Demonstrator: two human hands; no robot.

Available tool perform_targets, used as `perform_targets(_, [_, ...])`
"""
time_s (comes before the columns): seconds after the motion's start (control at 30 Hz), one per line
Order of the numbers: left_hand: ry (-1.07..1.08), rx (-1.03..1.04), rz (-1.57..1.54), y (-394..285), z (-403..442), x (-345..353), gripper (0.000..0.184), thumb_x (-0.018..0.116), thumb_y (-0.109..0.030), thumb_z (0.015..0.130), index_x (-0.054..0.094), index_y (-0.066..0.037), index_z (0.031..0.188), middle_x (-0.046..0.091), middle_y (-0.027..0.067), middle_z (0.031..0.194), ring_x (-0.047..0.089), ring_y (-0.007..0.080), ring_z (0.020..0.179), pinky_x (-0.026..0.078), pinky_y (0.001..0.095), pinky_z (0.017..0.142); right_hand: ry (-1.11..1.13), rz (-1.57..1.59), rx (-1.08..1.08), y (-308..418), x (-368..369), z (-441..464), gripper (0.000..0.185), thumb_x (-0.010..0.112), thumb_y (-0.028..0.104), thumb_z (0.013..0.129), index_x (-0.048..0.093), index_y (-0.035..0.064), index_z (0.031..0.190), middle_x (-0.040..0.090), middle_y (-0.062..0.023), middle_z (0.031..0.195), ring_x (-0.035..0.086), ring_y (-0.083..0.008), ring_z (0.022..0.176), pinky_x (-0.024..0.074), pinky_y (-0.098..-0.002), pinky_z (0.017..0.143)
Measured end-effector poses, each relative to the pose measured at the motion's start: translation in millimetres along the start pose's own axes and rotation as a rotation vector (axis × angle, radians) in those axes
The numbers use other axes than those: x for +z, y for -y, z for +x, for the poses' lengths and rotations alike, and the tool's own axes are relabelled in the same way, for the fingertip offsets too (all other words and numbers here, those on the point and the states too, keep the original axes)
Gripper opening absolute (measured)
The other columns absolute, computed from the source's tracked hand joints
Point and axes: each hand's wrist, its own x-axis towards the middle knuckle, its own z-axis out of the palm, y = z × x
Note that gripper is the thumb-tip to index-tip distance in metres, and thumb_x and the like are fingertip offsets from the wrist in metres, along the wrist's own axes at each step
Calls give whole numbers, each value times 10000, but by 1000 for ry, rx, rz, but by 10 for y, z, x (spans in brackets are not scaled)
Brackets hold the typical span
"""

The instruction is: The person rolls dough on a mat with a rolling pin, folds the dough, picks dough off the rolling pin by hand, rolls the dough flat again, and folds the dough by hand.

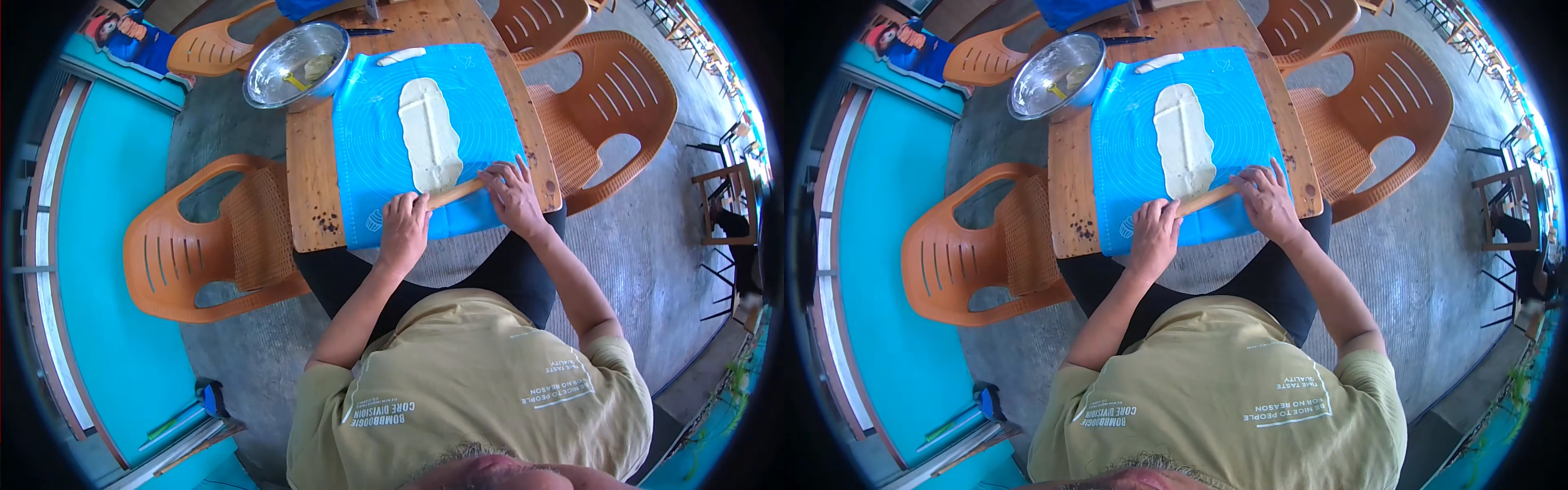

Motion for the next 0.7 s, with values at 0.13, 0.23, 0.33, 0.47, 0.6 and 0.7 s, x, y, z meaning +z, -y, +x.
perform_targets(0.13, [-18,15,-93,103,-17,-25,372,685,-168,989,606,-20,1321,582,140,1196,569,338,1114,446,487,993,-79,72,54,103,-66,87,495,692,71,933,601,107,1419,613,-119,1352,541,-327,1377,307,-598,1236])
perform_targets(0.23, [-96,-10,-106,180,-26,-94,338,663,-163,1013,603,-2,1304,576,155,1195,566,354,1104,462,488,977,-267,109,131,84,-64,85,558,672,102,974,489,21,1495,534,-210,1451,474,-418,1429,333,-567,1224])
perform_targets(0.33, [-187,-124,-25,395,13,-144,302,608,-191,1052,594,5,1281,566,162,1171,563,345,1093,461,489,957,-284,173,198,59,-6,47,538,661,67,987,496,15,1496,522,-218,1476,478,-418,1427,376,-525,1203])
perform_targets(0.47, [-322,-313,-3,837,261,-159,288,558,-182,1079,595,47,1250,568,190,1141,574,365,1075,488,488,924,-211,163,214,79,108,-23,500,658,97,1002,510,25,1474,508,-228,1476,483,-421,1413,402,-516,1178])
perform_targets(0.6, [-331,-381,95,1140,666,-274,290,558,-183,1078,606,57,1235,577,189,1138,586,367,1066,498,487,938,-188,190,207,175,145,-1,460,659,141,998,547,30,1431,523,-226,1450,484,-422,1402,395,-527,1169])
perform_targets(0.7, [-313,-400,214,1416,959,-202,301,576,-200,1068,618,46,1237,589,188,1131,593,363,1074,503,481,943,-190,207,209,240,147,19,443,666,136,991,567,37,1412,538,-219,1438,494,-422,1393,393,-530,1166])
